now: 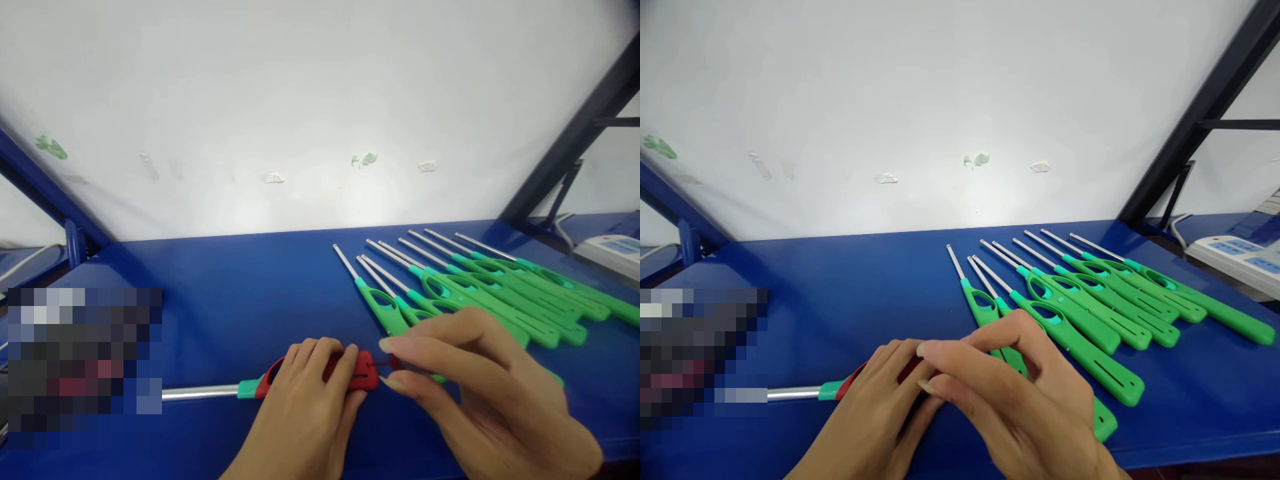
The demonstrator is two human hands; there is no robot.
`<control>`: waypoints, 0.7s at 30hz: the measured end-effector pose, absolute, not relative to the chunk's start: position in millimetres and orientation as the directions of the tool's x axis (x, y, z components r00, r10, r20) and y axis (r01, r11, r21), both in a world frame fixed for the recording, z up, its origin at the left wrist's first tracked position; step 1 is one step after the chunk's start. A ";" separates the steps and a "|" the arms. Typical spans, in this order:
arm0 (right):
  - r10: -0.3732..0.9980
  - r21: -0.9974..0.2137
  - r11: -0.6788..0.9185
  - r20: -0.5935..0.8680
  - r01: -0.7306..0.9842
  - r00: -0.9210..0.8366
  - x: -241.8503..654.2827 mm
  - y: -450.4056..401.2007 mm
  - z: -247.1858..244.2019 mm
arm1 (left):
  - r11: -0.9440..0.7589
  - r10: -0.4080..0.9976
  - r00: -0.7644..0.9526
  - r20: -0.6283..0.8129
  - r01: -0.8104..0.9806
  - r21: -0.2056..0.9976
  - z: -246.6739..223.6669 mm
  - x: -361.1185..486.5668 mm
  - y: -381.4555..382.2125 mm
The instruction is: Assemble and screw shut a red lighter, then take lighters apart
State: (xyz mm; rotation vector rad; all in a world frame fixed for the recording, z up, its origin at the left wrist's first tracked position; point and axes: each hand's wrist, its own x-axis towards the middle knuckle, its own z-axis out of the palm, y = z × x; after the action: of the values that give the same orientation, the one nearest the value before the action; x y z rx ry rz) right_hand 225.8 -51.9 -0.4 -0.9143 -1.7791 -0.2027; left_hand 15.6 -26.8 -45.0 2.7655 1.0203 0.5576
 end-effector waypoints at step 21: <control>0.430 -0.211 0.731 0.881 0.649 -0.199 221.4 -52.8 5.3 | -0.717 0.691 0.579 0.432 0.625 0.309 -37.3 4.1 -36.4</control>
State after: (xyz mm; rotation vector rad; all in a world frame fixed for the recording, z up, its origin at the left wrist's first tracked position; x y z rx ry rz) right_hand 221.4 -52.8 5.3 -0.8406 -1.8346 -0.2484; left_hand 4.1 -36.4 -37.3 2.6805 1.1226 0.8147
